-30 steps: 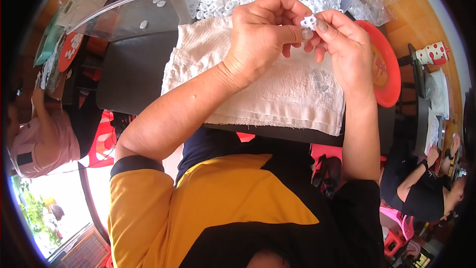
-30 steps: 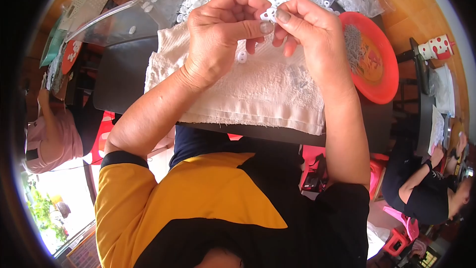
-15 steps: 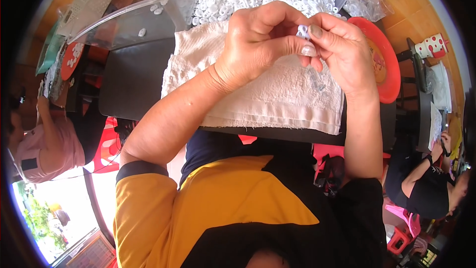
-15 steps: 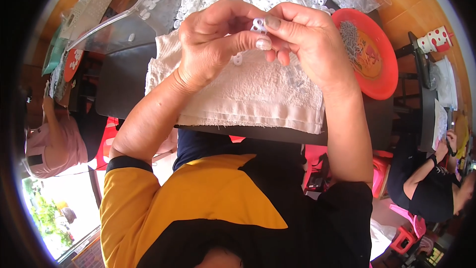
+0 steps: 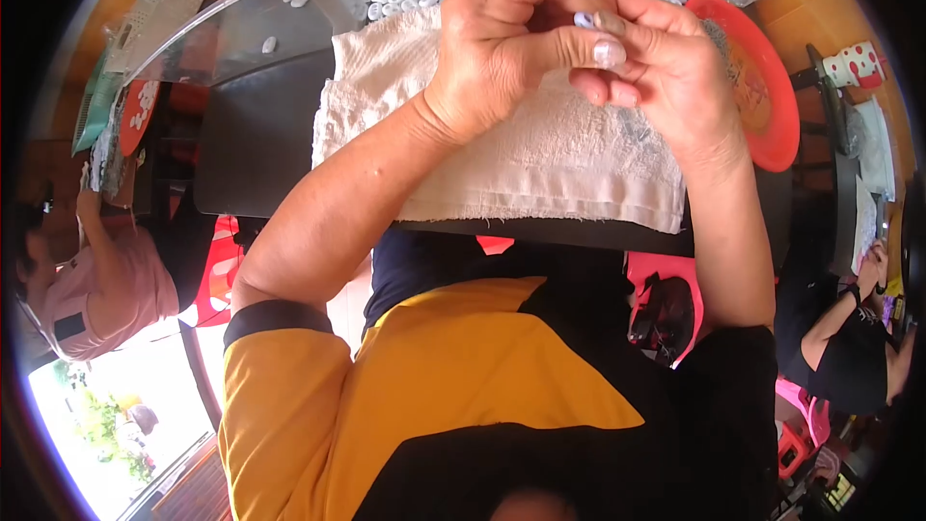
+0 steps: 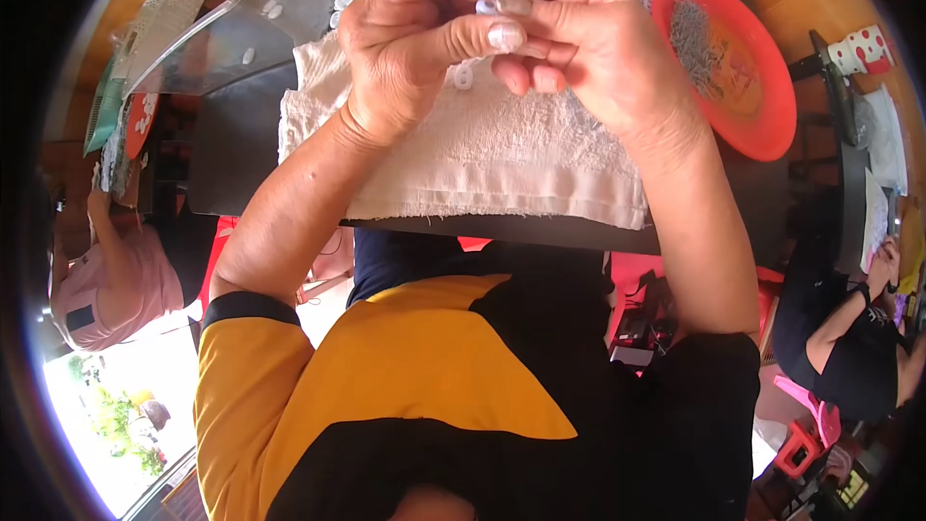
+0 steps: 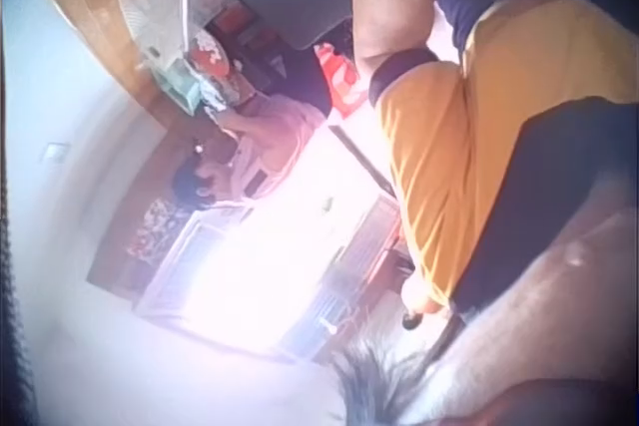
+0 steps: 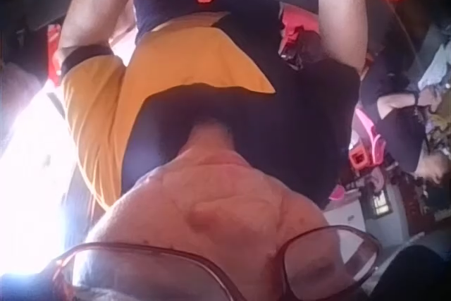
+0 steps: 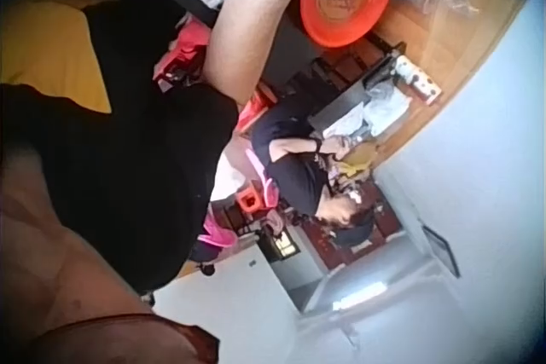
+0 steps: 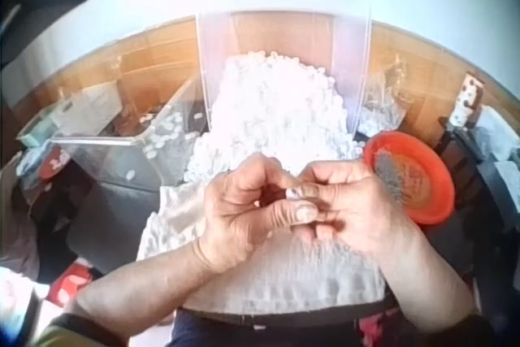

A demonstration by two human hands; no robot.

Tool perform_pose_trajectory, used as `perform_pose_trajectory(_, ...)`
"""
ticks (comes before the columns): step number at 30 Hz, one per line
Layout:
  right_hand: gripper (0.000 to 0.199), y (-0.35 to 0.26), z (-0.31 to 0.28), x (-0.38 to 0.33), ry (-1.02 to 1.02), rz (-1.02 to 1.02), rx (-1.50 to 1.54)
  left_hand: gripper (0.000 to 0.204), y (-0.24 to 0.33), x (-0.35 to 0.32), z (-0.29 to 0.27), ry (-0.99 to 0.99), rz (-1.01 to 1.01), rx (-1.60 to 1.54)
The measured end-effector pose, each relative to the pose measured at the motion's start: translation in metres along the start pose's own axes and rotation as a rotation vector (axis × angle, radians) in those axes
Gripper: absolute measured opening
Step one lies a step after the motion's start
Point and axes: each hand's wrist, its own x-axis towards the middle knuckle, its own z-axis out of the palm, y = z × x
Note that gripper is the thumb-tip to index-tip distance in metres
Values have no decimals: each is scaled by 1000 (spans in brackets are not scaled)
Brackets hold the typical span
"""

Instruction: Inspecting small white plastic components by hand on a workstation towel.

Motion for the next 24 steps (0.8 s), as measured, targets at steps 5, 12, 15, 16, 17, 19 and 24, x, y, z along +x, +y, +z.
perform_pose_trajectory(5, 22, 9, -9, 4, -36, -23, 143, 15, -9, 9, -11, -136, -31, -223)
perform_pose_trajectory(12, 25, 3, -4, 0, -48, -48, -4, 12, -16, 15, -14, -247, 265, -34)
perform_pose_trajectory(15, 24, -5, -8, 3, 4, -78, -208, 16, -31, 16, -8, -186, 327, 38)
perform_pose_trajectory(16, 24, -7, -8, 3, 57, -111, -336, 20, -32, 12, -5, -39, 110, -87)
perform_pose_trajectory(17, 24, -7, -8, 2, 117, -141, -461, 20, -11, 7, 1, 12, 27, -36)
perform_pose_trajectory(19, 24, -8, -14, 2, 120, -154, -486, 22, -13, 5, -1, 28, 34, 125)
perform_pose_trajectory(24, 25, -14, -13, 5, 201, -145, -446, 16, 7, 6, 4, 157, 55, 95)
